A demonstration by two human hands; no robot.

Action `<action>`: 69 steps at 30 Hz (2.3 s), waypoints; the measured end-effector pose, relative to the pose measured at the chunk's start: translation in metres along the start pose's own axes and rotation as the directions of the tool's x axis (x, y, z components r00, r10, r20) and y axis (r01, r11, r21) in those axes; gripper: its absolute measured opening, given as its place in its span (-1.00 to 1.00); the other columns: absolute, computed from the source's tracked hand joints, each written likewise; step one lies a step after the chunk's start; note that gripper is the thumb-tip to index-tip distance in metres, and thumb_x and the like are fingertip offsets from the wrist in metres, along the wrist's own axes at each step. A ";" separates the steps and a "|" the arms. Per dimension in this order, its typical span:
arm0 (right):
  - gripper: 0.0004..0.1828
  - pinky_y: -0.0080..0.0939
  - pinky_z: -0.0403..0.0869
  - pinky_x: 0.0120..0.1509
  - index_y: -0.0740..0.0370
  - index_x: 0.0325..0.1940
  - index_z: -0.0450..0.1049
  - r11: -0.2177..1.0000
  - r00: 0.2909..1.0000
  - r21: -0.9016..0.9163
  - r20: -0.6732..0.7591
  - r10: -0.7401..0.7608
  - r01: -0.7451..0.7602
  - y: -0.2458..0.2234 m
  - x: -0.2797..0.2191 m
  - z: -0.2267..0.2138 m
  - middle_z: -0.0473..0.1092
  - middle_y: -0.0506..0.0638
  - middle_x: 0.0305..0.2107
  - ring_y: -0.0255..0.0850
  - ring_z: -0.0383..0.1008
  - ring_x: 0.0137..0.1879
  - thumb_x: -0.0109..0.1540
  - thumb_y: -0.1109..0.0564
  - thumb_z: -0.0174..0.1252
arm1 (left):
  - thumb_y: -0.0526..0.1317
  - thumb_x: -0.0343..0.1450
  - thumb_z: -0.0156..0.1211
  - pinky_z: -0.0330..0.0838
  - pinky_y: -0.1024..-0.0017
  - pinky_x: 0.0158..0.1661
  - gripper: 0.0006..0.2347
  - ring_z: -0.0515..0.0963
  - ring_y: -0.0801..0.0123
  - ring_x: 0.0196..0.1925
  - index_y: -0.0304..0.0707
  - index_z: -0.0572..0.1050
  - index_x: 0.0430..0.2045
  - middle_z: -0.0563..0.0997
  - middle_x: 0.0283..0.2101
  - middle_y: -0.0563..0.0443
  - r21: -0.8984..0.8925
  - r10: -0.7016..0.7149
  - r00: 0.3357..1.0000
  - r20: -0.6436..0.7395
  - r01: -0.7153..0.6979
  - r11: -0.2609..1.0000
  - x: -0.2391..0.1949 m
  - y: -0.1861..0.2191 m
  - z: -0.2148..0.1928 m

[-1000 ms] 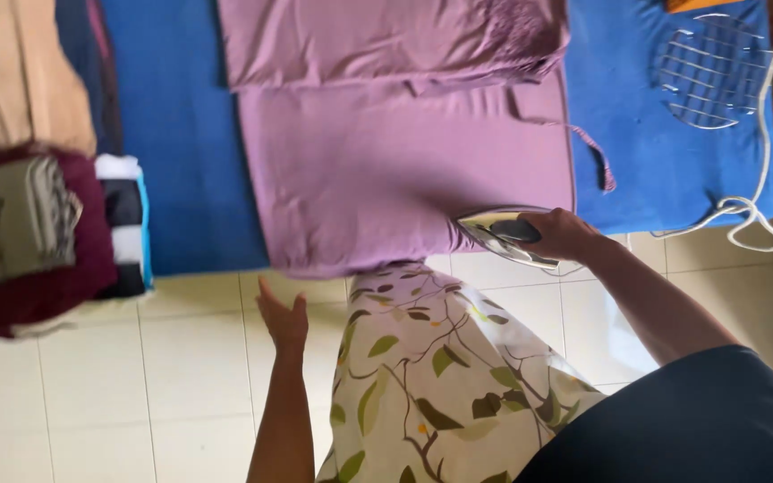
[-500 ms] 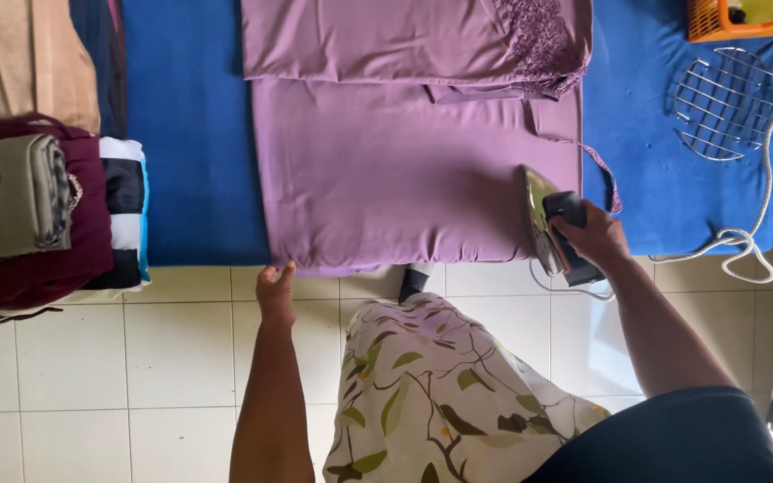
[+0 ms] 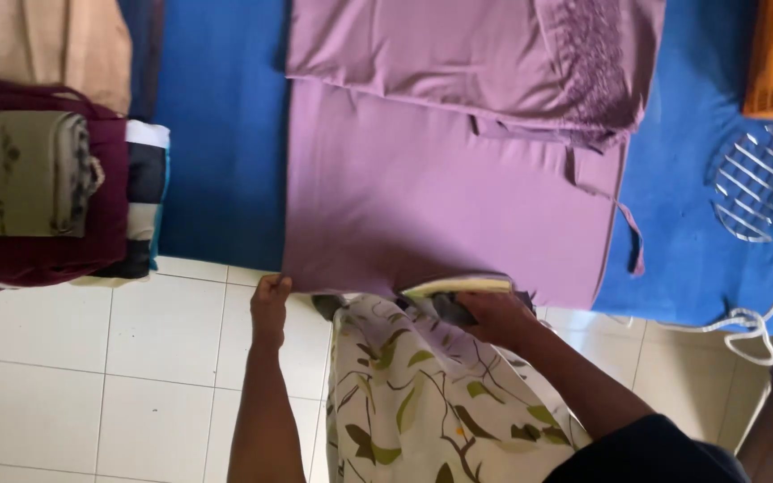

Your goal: Ironing a purple garment on an ironing board.

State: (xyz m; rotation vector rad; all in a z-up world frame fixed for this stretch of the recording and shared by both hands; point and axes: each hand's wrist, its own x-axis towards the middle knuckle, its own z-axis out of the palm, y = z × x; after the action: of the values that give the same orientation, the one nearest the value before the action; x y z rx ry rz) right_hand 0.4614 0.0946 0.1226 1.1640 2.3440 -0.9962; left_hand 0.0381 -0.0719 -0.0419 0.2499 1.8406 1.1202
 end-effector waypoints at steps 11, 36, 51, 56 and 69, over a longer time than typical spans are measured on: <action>-0.52 -0.06 0.54 -0.34 0.18 -0.01 0.52 0.808 0.745 0.459 -0.373 0.553 -0.370 0.070 0.034 -0.061 0.53 0.09 -0.44 -0.11 0.57 -0.41 0.22 -0.21 0.35 | -0.13 0.42 0.29 0.45 0.43 -0.14 -0.78 0.55 0.43 -0.25 -0.31 0.55 -0.23 0.65 -0.32 0.02 0.168 0.179 0.983 0.040 -0.183 0.969 0.007 -0.012 -0.002; -0.39 0.09 0.55 -0.16 0.20 0.03 0.48 0.964 0.899 0.021 -0.356 0.255 -0.265 -0.027 0.168 -0.102 0.56 0.23 -0.34 0.12 0.60 -0.24 0.21 -0.33 0.32 | -0.10 0.42 0.27 0.44 0.06 -0.14 -0.78 0.58 -0.06 -0.15 -0.31 0.53 -0.29 0.61 -0.24 -0.27 0.573 0.218 0.963 0.161 -0.271 0.773 -0.001 0.007 -0.004; -0.48 0.03 0.59 -0.02 0.02 0.22 0.39 0.930 0.953 -0.297 0.270 -0.135 0.216 -0.170 0.139 -0.020 0.57 0.13 -0.16 -0.01 0.61 -0.15 0.23 -0.14 0.25 | -0.08 0.45 0.18 0.40 0.10 0.02 -0.81 0.64 0.10 -0.09 -0.13 0.57 -0.18 0.67 -0.20 -0.12 0.423 -0.055 0.988 0.146 -0.012 0.906 -0.009 -0.004 -0.005; -0.57 0.07 0.62 -0.17 -0.05 0.21 0.42 0.972 0.995 -0.236 0.096 0.013 0.011 -0.132 0.192 -0.048 0.57 0.14 -0.22 0.04 0.66 -0.32 0.27 -0.11 0.17 | -0.07 0.46 0.17 0.45 0.13 0.05 -0.81 0.67 0.07 -0.10 -0.12 0.59 -0.20 0.70 -0.20 -0.12 0.435 -0.065 0.987 0.145 -0.005 0.900 -0.009 -0.006 -0.002; -0.55 0.00 0.56 -0.25 0.26 0.03 0.48 0.998 0.963 -0.058 -0.271 -0.013 -0.002 -0.159 0.287 -0.140 0.52 0.17 -0.36 -0.03 0.59 -0.34 0.29 -0.14 0.31 | -0.03 0.40 0.29 0.49 0.12 -0.07 -0.74 0.65 0.01 -0.14 -0.22 0.62 -0.23 0.68 -0.23 -0.21 0.387 0.053 0.969 0.242 -0.147 0.911 -0.012 -0.029 -0.014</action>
State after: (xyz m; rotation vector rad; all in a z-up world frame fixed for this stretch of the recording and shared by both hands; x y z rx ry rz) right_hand 0.1617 0.2884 0.1269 1.3461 2.5673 -0.8076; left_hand 0.0416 -0.1036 -0.0551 0.6917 1.8507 0.7317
